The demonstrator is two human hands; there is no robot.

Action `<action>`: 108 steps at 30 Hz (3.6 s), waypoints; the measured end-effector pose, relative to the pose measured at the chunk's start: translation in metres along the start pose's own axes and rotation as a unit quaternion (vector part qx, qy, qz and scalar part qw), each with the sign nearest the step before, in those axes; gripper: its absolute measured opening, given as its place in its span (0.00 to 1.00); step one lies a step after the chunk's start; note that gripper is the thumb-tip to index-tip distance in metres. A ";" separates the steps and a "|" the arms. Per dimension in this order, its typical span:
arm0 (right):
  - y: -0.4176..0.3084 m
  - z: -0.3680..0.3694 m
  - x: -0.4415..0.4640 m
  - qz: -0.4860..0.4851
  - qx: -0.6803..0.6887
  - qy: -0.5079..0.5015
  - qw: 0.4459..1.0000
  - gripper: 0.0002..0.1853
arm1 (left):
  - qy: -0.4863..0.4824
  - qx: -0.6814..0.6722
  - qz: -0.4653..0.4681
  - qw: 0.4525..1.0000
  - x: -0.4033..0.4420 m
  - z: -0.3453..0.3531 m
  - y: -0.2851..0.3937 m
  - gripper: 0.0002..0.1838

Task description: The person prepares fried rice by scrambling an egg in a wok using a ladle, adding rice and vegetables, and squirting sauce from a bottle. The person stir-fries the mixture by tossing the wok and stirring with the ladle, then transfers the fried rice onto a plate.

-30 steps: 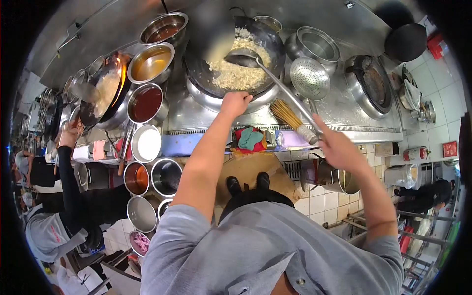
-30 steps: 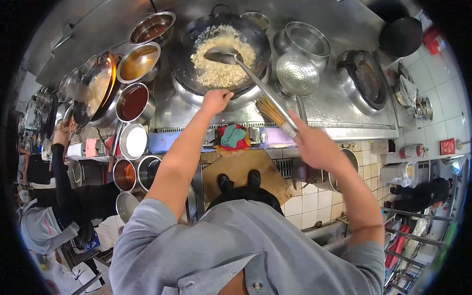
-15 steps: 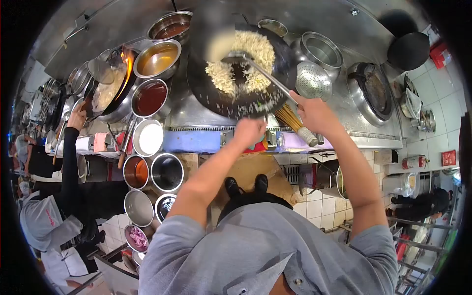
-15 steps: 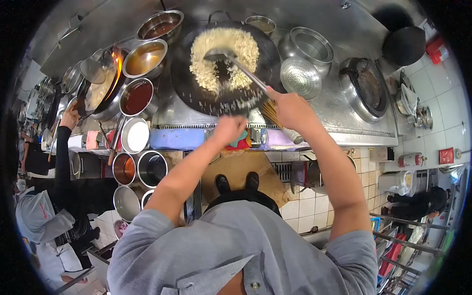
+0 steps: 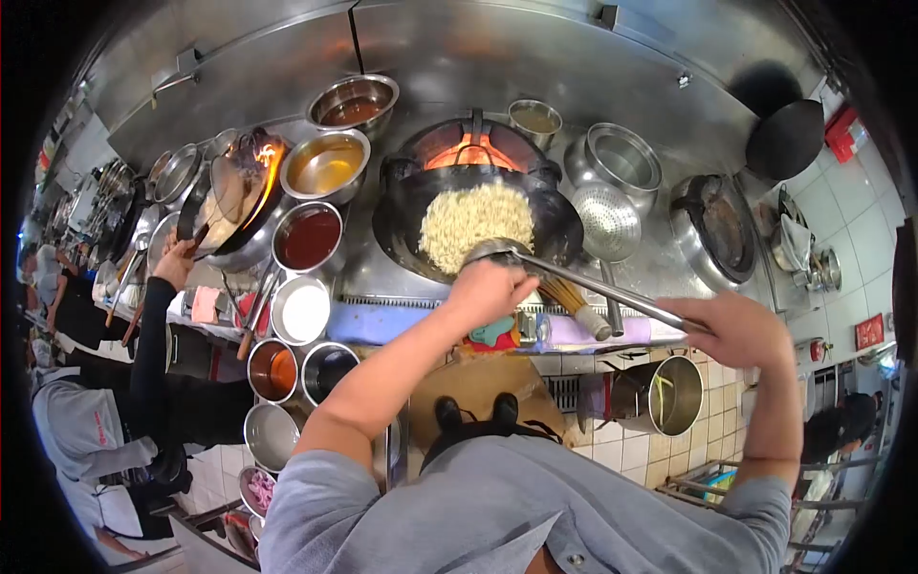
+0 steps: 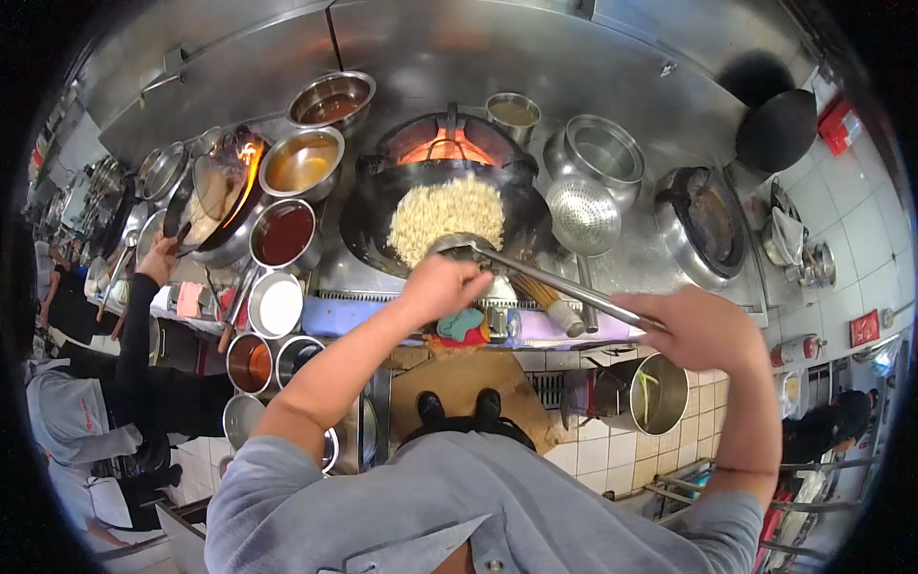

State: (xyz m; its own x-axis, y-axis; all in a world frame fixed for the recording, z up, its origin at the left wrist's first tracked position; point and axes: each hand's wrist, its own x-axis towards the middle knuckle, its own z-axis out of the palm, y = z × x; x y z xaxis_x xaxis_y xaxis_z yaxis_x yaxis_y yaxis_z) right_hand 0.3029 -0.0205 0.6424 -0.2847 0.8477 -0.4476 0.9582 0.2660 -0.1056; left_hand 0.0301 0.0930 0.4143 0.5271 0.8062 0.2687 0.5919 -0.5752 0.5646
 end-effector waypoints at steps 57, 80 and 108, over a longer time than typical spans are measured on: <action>0.025 0.139 0.152 0.007 0.039 0.054 0.998 0.32 | 0.074 0.073 -0.198 0.975 0.027 0.085 -0.113 0.18; 0.007 -0.012 0.154 0.079 -0.040 -0.053 0.995 0.25 | 0.077 0.077 -0.208 0.972 0.027 0.080 -0.116 0.18; 0.055 0.124 0.272 0.067 -0.031 0.134 0.988 0.21 | 0.031 0.074 -0.170 0.982 0.030 0.076 -0.126 0.19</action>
State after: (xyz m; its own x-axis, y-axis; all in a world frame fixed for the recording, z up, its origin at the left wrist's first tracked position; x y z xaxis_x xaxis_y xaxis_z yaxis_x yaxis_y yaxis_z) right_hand 0.2816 0.1677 0.4042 -0.1612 0.9661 -0.2016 0.9865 0.1640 -0.0029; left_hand 0.0175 0.1791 0.2918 0.2471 0.9596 0.1342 0.8121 -0.2807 0.5116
